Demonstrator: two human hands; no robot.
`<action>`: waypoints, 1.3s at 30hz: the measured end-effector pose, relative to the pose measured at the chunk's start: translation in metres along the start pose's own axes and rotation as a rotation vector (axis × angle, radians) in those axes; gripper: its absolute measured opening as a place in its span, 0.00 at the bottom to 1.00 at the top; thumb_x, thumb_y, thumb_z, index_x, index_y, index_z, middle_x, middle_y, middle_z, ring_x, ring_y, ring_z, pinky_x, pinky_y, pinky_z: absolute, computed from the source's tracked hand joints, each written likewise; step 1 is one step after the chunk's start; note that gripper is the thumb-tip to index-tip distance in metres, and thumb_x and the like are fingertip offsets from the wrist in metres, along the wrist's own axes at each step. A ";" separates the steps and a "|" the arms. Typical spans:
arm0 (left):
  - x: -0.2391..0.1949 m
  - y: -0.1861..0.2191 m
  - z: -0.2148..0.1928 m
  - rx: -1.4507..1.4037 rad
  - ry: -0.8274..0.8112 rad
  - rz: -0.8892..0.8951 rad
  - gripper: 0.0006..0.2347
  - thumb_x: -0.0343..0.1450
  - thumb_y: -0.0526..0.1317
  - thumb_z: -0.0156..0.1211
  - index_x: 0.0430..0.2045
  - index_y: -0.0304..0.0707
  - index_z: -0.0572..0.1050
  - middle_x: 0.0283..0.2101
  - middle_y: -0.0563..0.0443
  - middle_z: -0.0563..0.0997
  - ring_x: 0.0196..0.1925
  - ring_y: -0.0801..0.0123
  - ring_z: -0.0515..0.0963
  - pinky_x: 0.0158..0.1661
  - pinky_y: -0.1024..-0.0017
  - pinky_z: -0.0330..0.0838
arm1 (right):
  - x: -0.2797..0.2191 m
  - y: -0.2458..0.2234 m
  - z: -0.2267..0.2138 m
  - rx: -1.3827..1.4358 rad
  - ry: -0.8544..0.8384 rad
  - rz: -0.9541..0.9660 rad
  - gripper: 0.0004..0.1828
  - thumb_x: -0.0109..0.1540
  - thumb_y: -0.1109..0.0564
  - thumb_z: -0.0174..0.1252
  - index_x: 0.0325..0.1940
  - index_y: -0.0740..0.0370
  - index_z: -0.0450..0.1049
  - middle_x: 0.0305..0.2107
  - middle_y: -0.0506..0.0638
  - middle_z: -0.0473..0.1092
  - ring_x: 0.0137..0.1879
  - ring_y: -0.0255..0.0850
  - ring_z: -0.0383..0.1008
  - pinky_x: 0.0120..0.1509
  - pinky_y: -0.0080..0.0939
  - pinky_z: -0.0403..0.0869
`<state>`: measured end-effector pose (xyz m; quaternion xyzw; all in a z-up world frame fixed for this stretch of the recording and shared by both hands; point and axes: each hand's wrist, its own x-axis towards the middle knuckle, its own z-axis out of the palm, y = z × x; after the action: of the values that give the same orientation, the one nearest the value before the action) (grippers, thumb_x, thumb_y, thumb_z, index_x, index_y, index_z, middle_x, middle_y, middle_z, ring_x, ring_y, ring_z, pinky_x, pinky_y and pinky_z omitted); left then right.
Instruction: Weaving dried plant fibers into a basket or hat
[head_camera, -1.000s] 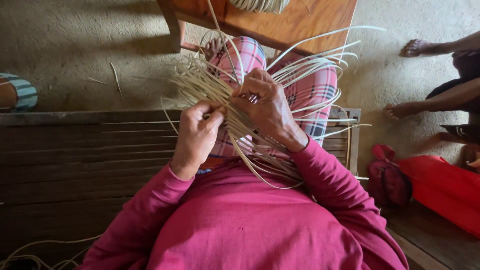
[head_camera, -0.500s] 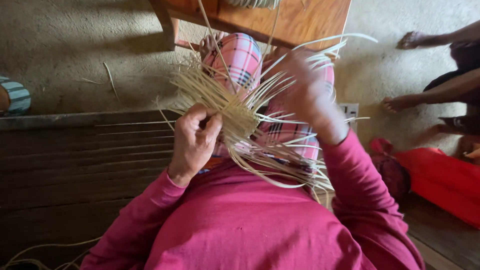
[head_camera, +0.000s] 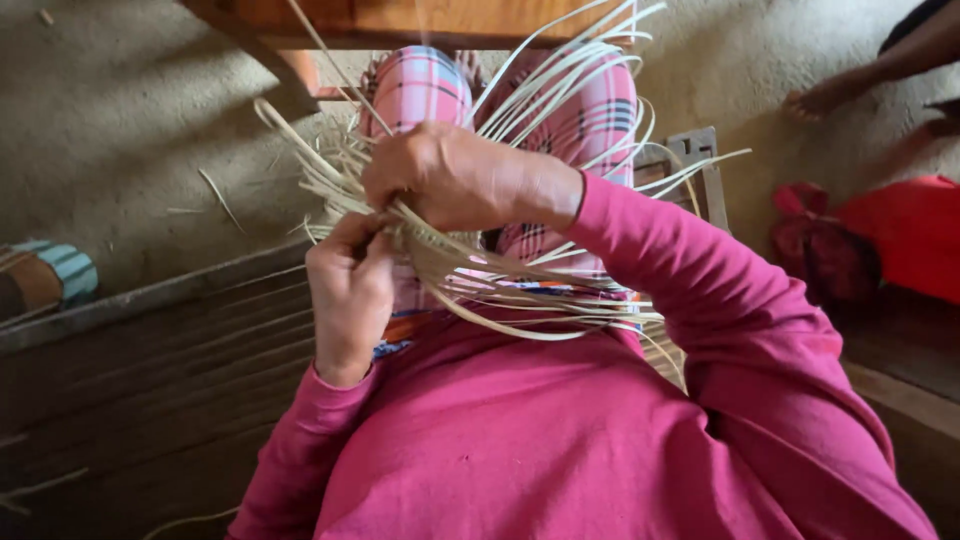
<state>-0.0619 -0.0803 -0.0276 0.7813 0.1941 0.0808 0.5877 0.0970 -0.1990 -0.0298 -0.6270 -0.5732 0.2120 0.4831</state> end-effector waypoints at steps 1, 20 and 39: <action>-0.001 0.002 0.006 -0.250 -0.019 -0.173 0.06 0.72 0.31 0.54 0.28 0.28 0.78 0.19 0.53 0.68 0.21 0.82 0.66 0.20 0.77 0.62 | -0.005 -0.005 0.000 -0.056 0.006 -0.016 0.04 0.64 0.61 0.57 0.37 0.56 0.77 0.32 0.53 0.74 0.39 0.58 0.79 0.44 0.55 0.77; -0.005 0.001 0.004 0.141 0.027 0.217 0.03 0.73 0.33 0.61 0.29 0.33 0.78 0.29 0.43 0.73 0.35 0.49 0.81 0.36 0.63 0.75 | 0.019 0.049 -0.002 -0.030 -0.381 0.311 0.07 0.55 0.51 0.64 0.37 0.46 0.82 0.31 0.44 0.78 0.42 0.44 0.81 0.52 0.46 0.78; 0.000 -0.029 0.015 -0.156 -0.056 -0.121 0.09 0.77 0.35 0.58 0.26 0.31 0.76 0.25 0.49 0.76 0.32 0.74 0.70 0.38 0.70 0.70 | -0.012 -0.005 -0.009 -0.279 0.023 -0.049 0.11 0.70 0.55 0.55 0.32 0.53 0.69 0.30 0.48 0.69 0.37 0.50 0.78 0.40 0.51 0.78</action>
<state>-0.0626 -0.0869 -0.0594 0.7219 0.2175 0.0380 0.6558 0.0986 -0.2142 -0.0254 -0.6762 -0.6068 0.1113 0.4028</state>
